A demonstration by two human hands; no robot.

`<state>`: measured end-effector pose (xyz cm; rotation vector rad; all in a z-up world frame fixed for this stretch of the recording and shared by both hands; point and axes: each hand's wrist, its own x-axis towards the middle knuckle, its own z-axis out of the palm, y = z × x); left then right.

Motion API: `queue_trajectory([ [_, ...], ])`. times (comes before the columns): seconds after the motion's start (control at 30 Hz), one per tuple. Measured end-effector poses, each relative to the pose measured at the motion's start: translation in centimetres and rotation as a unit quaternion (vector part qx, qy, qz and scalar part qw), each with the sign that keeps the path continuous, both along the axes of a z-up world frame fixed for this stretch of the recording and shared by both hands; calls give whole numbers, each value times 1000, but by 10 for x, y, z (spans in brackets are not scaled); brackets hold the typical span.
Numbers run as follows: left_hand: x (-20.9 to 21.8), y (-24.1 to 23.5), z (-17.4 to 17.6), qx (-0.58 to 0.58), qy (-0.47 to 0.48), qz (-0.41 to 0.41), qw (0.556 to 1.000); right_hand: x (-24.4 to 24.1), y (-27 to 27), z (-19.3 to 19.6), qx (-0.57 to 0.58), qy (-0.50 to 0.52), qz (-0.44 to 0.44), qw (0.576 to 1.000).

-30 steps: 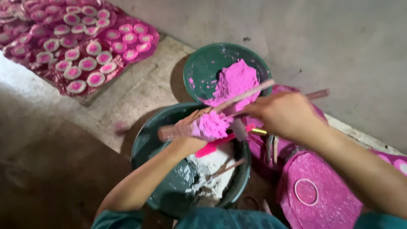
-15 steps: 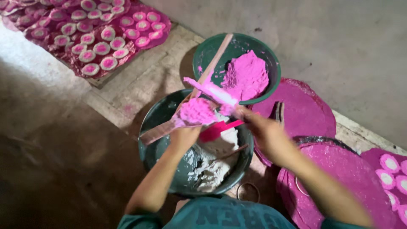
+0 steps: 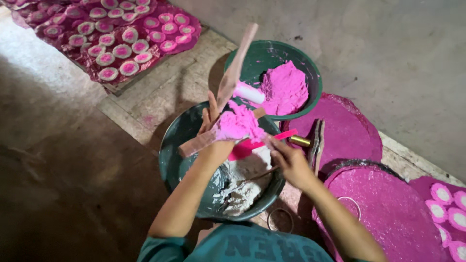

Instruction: The person uses a wooden mallet to press a metal ring into a pink glittery sheet, creating circular cutouts. They then scoop white powder from a green bucket and apply it to the cutouts using a pink spatula. The finished pink and white circular items are arranged on a nearby tray.

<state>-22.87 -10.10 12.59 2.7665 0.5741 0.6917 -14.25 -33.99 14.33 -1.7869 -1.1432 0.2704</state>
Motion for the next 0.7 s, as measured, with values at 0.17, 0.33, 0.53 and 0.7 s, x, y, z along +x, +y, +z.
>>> queue_trajectory([
  [0.17,24,21,-21,-11,17,28,999,-34,11,-12,-41,-60,-37,997],
  [0.33,10,46,-48,94,-161,-37,982,-21,-8,67,-321,-70,-78,941],
  [0.53,-19,9,-41,-86,21,-106,990,12,19,170,-457,-296,28,838],
  [0.7,-27,-11,-49,-90,-120,-259,954,-41,58,123,-413,-514,117,743],
])
